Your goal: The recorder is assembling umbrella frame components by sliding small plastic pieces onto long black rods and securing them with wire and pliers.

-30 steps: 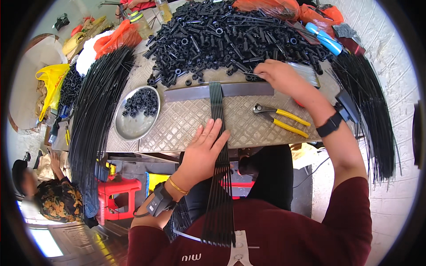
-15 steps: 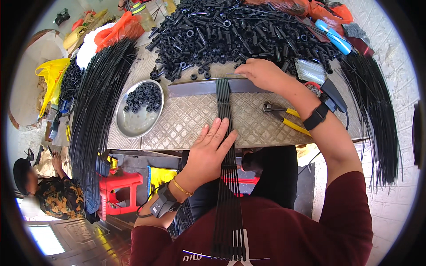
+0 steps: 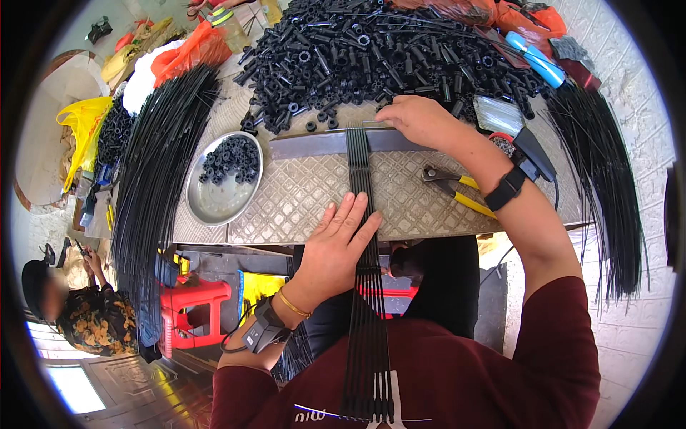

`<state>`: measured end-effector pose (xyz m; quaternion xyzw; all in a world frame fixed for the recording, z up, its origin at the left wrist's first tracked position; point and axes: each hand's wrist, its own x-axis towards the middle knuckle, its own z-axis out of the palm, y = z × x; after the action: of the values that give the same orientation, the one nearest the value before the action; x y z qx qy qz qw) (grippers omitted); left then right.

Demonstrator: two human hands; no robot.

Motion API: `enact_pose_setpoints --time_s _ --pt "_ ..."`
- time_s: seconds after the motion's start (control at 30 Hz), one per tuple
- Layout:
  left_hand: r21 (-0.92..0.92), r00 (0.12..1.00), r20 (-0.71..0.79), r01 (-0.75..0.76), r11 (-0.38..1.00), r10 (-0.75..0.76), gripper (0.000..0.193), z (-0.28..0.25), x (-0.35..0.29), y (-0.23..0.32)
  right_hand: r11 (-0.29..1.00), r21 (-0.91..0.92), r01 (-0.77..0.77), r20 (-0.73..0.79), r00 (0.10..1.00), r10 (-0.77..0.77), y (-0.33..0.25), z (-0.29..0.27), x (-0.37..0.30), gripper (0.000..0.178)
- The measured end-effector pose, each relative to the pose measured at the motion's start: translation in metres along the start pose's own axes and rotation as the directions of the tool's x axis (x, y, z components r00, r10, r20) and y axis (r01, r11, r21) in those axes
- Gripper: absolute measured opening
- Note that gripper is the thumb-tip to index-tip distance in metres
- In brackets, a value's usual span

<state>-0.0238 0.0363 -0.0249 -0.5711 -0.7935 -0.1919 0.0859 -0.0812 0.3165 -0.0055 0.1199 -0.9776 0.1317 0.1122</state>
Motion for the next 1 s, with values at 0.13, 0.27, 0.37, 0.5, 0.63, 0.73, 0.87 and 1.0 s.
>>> enact_pose_setpoints --time_s 0.13,0.27,0.37,0.5,0.63,0.73,0.87,1.0 --pt "0.002 1.0 0.0 -0.003 1.0 0.003 0.07 0.0 0.0 0.0 1.0 0.003 -0.007 0.005 1.0 0.007 -0.004 0.001 0.004 0.023" --pt "0.019 1.0 0.004 -0.011 1.0 0.011 0.07 0.001 0.0 -0.001 1.0 0.014 -0.001 0.012 1.0 0.001 -0.006 0.001 0.01 0.022" --pt "-0.007 1.0 -0.005 -0.001 1.0 0.001 0.071 0.0 0.0 0.0 1.0 0.02 0.024 0.014 1.0 -0.024 -0.007 0.002 0.015 0.021" --pt "-0.006 1.0 -0.006 -0.001 1.0 0.001 0.071 0.001 0.0 0.0 0.997 0.076 -0.016 0.052 0.999 0.012 -0.008 0.004 0.02 0.019" --pt "-0.009 1.0 -0.006 0.001 1.0 -0.001 0.071 0.001 0.0 0.0 0.983 0.172 -0.068 0.089 0.995 0.054 -0.003 0.008 0.025 0.018" --pt "-0.019 1.0 -0.005 0.009 1.0 -0.009 0.071 0.0 0.0 0.0 0.983 0.161 -0.086 0.138 0.988 0.064 -0.002 0.004 0.025 0.018" --pt "-0.017 1.0 0.0 0.013 1.0 -0.013 0.071 0.001 0.0 0.0 0.976 0.208 -0.063 0.094 0.995 0.044 0.002 0.014 0.03 0.019" --pt "-0.024 1.0 -0.007 0.014 1.0 -0.014 0.071 0.001 0.0 -0.001 0.928 0.366 -0.076 -0.018 0.996 0.089 -0.006 0.021 0.033 0.016"
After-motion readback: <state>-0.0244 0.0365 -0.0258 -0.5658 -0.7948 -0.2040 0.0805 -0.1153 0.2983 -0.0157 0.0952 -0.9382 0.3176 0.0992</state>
